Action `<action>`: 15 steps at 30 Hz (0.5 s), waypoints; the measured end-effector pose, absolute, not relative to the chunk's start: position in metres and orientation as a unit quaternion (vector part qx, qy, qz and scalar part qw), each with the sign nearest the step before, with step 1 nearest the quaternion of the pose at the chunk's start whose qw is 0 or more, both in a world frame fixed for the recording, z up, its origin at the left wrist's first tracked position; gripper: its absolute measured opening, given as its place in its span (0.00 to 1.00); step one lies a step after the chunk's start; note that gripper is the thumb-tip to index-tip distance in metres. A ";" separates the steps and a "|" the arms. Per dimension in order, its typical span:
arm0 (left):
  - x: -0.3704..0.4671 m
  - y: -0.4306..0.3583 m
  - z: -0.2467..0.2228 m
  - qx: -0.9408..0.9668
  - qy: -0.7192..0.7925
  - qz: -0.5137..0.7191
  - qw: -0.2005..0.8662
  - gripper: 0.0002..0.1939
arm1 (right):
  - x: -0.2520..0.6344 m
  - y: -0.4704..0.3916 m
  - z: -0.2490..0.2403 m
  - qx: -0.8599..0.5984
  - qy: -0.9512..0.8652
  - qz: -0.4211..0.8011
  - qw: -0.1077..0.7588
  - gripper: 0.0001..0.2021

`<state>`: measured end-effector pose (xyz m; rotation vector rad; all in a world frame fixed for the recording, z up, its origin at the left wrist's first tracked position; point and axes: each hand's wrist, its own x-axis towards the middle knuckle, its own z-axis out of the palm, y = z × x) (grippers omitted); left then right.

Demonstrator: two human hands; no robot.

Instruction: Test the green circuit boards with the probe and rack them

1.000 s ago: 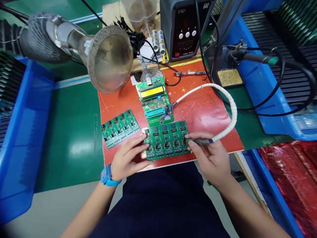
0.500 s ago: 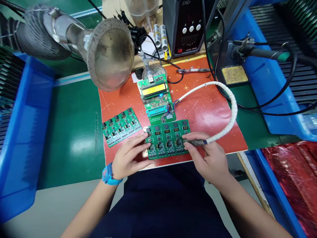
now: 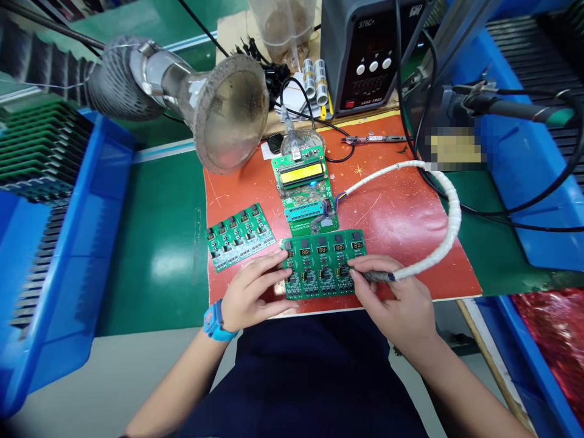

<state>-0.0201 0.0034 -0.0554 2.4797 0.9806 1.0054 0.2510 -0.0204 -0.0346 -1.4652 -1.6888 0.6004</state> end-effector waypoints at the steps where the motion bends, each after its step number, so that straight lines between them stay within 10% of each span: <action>1: -0.020 0.004 -0.055 0.860 0.341 0.350 0.146 0.26 | 0.253 -0.021 -0.036 -0.579 -0.669 0.243 0.397 0.04; 15: -0.012 -0.004 -0.054 0.887 0.361 0.264 0.115 0.26 | 0.257 -0.022 -0.035 -0.571 -0.680 0.252 0.384 0.04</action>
